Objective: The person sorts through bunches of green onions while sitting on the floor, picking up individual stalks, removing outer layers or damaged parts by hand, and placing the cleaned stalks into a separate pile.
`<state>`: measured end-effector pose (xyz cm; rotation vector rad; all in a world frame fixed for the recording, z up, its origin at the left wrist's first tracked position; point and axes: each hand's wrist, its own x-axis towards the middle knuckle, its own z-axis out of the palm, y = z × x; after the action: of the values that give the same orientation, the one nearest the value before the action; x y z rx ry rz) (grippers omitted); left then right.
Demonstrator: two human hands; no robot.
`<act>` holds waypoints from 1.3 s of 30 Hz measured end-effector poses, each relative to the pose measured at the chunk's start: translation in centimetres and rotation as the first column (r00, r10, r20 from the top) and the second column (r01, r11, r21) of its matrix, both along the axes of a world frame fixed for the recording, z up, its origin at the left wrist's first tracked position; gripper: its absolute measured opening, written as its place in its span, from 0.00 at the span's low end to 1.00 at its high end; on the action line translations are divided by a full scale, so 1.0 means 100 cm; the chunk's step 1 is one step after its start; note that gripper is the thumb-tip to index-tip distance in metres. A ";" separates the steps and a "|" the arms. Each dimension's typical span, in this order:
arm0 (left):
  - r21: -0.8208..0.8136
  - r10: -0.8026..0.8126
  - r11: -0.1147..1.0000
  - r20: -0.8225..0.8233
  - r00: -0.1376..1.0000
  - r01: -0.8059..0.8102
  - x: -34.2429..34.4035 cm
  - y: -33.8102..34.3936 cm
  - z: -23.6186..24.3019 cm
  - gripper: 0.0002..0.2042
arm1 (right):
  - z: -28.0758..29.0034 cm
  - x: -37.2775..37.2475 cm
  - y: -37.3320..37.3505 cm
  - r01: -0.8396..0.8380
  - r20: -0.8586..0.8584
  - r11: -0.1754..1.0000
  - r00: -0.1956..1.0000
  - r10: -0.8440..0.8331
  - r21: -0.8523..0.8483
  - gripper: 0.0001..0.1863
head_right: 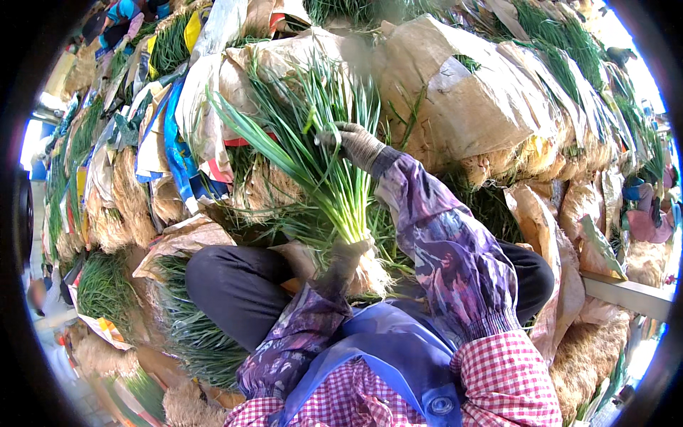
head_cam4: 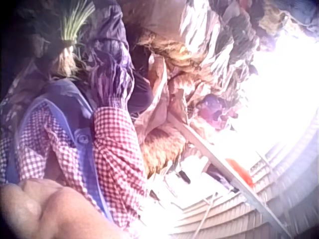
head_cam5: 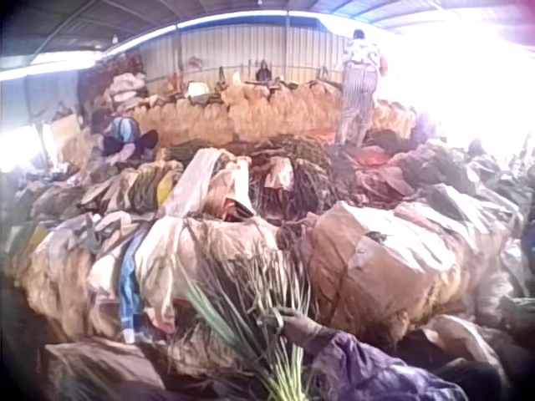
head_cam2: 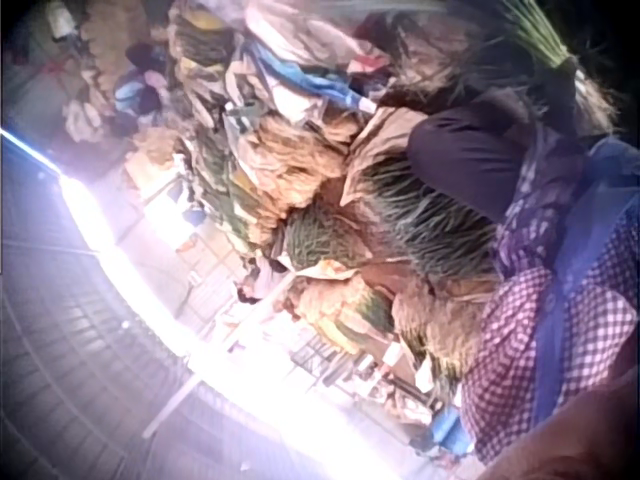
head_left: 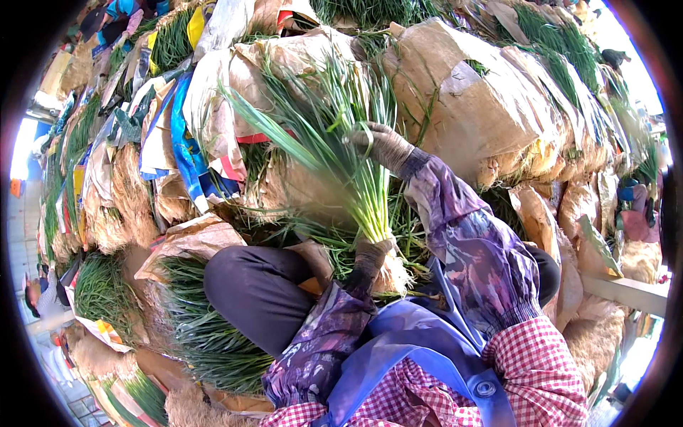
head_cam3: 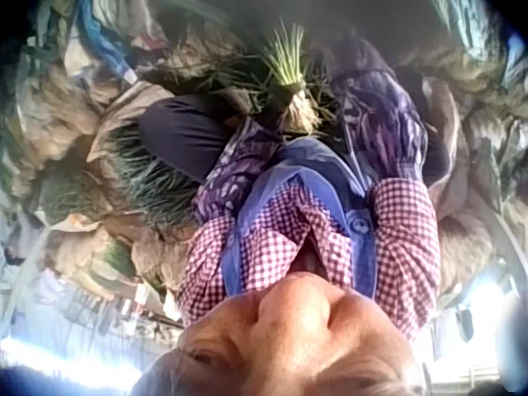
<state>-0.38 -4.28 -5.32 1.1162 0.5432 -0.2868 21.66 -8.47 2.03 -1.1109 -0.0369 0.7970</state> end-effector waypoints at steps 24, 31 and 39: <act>-0.531 -0.004 0.847 -0.022 1.000 -0.008 -0.004 0.022 -0.006 0.11 | 0.062 -0.139 -0.052 -0.241 0.585 0.622 0.214 0.782 -0.745 0.13; -0.277 -0.041 0.961 -0.087 0.995 0.015 -0.003 0.013 -0.018 0.18 | 0.059 -0.183 -0.090 -0.239 0.582 0.769 0.532 0.615 -0.593 0.11; 0.084 -0.087 0.993 -0.015 0.996 0.088 -0.001 0.015 -0.041 0.25 | 0.048 -0.112 -0.082 0.091 0.195 0.174 0.543 0.817 -0.981 0.47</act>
<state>-0.51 -2.74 -9.46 1.2233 0.5217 -0.3489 10.43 -16.68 6.85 -2.7339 -0.7128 0.7826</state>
